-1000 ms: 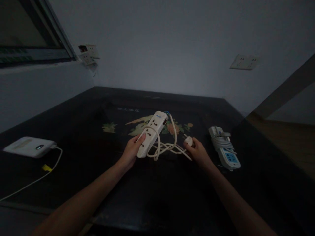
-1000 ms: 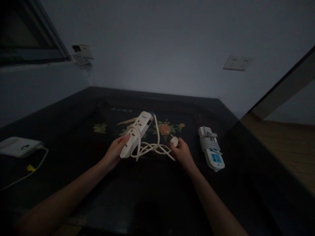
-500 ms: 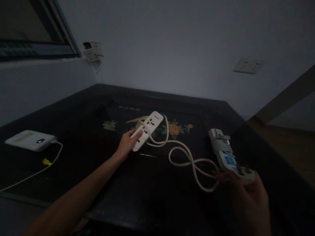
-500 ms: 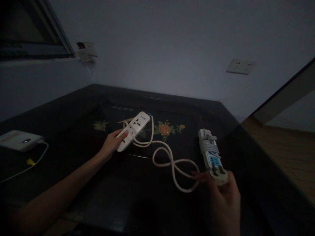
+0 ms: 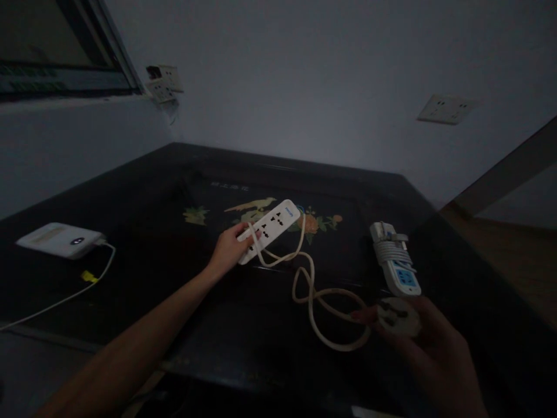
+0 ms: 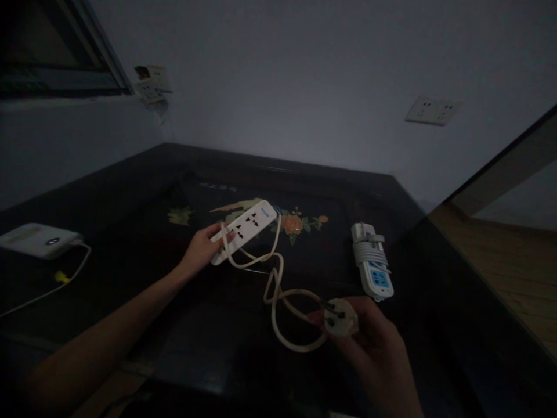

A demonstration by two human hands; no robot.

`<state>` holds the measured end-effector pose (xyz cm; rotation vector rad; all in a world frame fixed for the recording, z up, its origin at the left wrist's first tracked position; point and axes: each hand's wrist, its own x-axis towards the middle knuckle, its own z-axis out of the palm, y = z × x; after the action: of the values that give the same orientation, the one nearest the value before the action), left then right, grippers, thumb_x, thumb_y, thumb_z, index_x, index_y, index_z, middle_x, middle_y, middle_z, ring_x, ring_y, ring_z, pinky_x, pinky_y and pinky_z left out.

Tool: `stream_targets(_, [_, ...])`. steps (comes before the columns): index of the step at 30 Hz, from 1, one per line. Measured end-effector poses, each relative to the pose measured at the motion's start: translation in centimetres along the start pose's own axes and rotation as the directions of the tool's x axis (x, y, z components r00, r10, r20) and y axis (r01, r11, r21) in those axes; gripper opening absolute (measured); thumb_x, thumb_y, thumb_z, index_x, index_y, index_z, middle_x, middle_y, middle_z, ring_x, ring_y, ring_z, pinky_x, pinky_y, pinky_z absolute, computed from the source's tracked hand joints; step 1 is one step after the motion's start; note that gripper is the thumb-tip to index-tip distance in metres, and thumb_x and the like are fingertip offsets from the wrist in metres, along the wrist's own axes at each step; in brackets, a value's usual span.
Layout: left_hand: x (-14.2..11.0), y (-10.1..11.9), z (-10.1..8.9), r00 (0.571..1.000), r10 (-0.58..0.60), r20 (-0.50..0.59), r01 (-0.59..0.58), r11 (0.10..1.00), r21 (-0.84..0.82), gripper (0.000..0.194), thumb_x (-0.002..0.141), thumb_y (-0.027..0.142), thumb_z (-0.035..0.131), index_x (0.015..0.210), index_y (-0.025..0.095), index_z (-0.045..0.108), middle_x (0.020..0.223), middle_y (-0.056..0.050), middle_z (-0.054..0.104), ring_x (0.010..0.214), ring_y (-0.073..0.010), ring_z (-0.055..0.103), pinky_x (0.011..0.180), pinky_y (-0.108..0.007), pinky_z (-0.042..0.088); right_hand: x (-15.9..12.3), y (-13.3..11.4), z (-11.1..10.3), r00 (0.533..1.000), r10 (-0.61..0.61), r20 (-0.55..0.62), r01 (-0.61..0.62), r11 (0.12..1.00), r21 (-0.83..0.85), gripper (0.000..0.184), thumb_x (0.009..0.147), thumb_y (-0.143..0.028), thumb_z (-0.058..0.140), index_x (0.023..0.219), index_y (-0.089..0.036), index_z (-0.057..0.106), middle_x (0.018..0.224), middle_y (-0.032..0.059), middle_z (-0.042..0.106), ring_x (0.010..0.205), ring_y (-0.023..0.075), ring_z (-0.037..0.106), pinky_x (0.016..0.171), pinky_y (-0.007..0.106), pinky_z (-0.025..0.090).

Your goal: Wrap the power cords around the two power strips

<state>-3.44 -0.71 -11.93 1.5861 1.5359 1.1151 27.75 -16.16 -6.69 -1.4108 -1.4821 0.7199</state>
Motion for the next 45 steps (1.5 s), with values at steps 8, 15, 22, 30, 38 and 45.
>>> stream_targets(8, [-1.0, 1.7, -0.4, 0.996, 0.064, 0.066, -0.066, 0.998, 0.020, 0.049, 0.075, 0.039, 0.064, 0.117, 0.016, 0.065, 0.114, -0.010, 0.069, 0.100, -0.0270, 0.063, 0.088, -0.036, 0.046, 3.4, -3.8, 2.1, 0.955, -0.247, 0.162, 0.257, 0.965, -0.047, 0.013, 0.078, -0.029, 0.066, 0.090, -0.026, 0.068, 0.078, 0.0028, 0.072, 0.067, 0.0193, 0.069, 0.056, 0.025, 0.055])
stream_targets(15, [-1.0, 1.4, -0.5, 0.986, 0.119, 0.116, -0.115, 0.992, -0.046, 0.046, 0.074, 0.035, 0.066, 0.118, 0.021, 0.064, 0.120, -0.007, 0.066, 0.108, -0.0266, 0.061, 0.097, -0.040, 0.043, 6.3, -4.0, 3.2, 0.967, -0.251, 0.054, 0.248, 0.967, 0.057, 0.015, 0.077, -0.032, 0.068, 0.090, -0.026, 0.064, 0.081, 0.0023, 0.070, 0.071, 0.0203, 0.070, 0.064, 0.031, 0.056])
stream_targets(22, [-1.2, 1.1, -0.4, 0.972, 0.155, 0.174, -0.143, 0.986, -0.079, 0.051, 0.075, 0.039, 0.067, 0.122, 0.020, 0.062, 0.123, -0.009, 0.064, 0.110, -0.0285, 0.060, 0.097, -0.042, 0.044, 7.8, -2.8, 2.2, 0.983, -0.158, -0.090, 0.155, 0.987, -0.038, 0.019, 0.079, -0.033, 0.064, 0.095, -0.023, 0.059, 0.083, 0.0024, 0.071, 0.079, 0.0217, 0.070, 0.070, 0.032, 0.053])
stream_targets(30, [-2.3, 1.5, 0.3, 0.973, 0.180, 0.142, -0.174, 0.983, -0.055, 0.050, 0.076, 0.039, 0.066, 0.123, 0.023, 0.061, 0.123, -0.007, 0.064, 0.111, -0.0277, 0.060, 0.099, -0.042, 0.043, 7.6, -2.5, 1.8, 0.965, -0.027, -0.261, -0.169, 0.696, -0.698, 0.023, 0.093, -0.040, 0.039, 0.098, -0.020, 0.049, 0.061, 0.0036, 0.062, 0.049, 0.0205, 0.058, 0.048, 0.027, 0.034])
stream_targets(38, [-2.5, 1.5, 0.2, 0.974, 0.188, 0.127, -0.184, 0.982, -0.039, 0.049, 0.077, 0.037, 0.064, 0.123, 0.022, 0.061, 0.126, -0.007, 0.062, 0.115, -0.0272, 0.058, 0.102, -0.041, 0.041, 7.3, -3.3, 2.0, 0.984, 0.029, -0.178, -0.161, 0.586, -0.794, 0.021, 0.093, -0.035, 0.037, 0.102, -0.019, 0.046, 0.066, 0.0072, 0.063, 0.052, 0.0243, 0.059, 0.049, 0.027, 0.032])
stream_targets(45, [-2.2, 1.5, -0.1, 0.965, 0.175, 0.197, -0.155, 0.981, -0.117, 0.050, 0.076, 0.037, 0.066, 0.123, 0.022, 0.061, 0.125, -0.008, 0.063, 0.115, -0.0272, 0.058, 0.101, -0.042, 0.041, 6.8, -3.3, 1.8, 0.947, -0.283, 0.152, 0.321, 0.834, -0.448, 0.015, 0.087, -0.030, 0.045, 0.098, -0.021, 0.050, 0.091, 0.0091, 0.068, 0.081, 0.0228, 0.066, 0.067, 0.029, 0.047])
